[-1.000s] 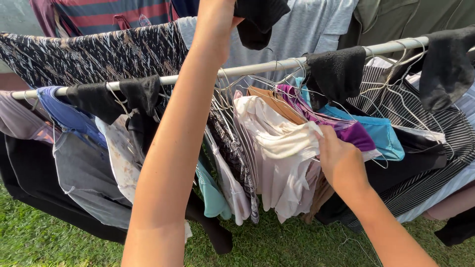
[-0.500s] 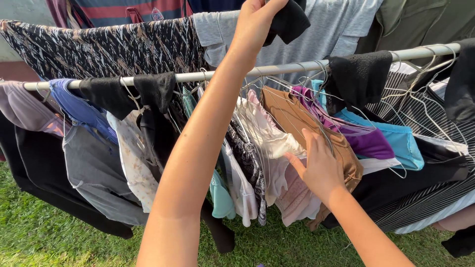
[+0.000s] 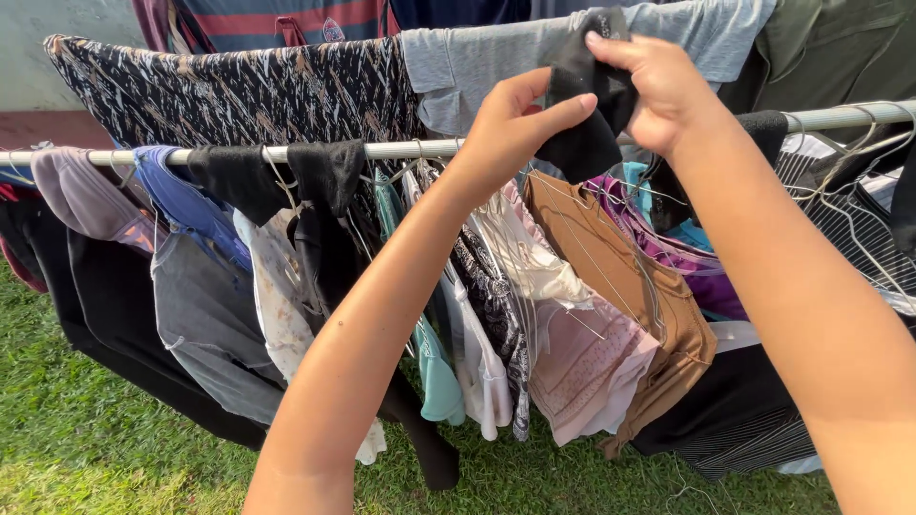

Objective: Removing dry clothes and hangers from an outdoor drying rack.

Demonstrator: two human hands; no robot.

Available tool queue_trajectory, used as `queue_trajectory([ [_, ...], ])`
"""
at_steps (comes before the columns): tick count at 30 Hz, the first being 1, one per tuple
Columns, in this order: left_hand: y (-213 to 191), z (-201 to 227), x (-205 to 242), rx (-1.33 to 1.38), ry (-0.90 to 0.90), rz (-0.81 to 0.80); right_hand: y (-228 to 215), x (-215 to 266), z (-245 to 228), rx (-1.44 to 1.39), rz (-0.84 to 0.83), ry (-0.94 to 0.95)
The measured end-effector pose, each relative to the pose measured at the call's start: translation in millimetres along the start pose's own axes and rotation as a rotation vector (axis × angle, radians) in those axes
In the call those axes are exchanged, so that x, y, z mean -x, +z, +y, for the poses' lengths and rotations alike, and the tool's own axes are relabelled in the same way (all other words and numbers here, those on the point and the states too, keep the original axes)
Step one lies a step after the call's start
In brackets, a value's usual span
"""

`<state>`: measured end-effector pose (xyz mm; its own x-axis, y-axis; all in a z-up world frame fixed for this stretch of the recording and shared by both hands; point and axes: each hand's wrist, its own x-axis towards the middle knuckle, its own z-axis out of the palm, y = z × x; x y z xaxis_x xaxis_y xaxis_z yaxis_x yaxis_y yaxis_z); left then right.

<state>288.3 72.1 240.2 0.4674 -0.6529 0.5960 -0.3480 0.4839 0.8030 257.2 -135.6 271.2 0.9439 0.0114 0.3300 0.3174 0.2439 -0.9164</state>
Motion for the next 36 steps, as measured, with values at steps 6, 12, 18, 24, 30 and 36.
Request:
queue_trajectory([
  [6,-9,1,25,-0.632,-0.152,0.263,1,-46,27,0.347,0.009,-0.024],
  [12,-55,-11,61,-0.563,-0.451,0.427,-29,-60,59,0.724,0.238,0.198],
  [18,-59,-45,94,-1.065,-0.413,0.508,-9,-43,40,1.331,0.162,0.065],
  [24,-46,-83,105,-1.075,-0.503,0.527,39,1,46,1.791,0.208,-0.658],
  [30,-58,-148,122,-0.275,-0.645,0.493,58,55,153,1.614,-0.083,-0.019],
  [36,-51,-127,135,-0.128,-0.57,0.599,81,61,186,1.621,0.123,0.009],
])
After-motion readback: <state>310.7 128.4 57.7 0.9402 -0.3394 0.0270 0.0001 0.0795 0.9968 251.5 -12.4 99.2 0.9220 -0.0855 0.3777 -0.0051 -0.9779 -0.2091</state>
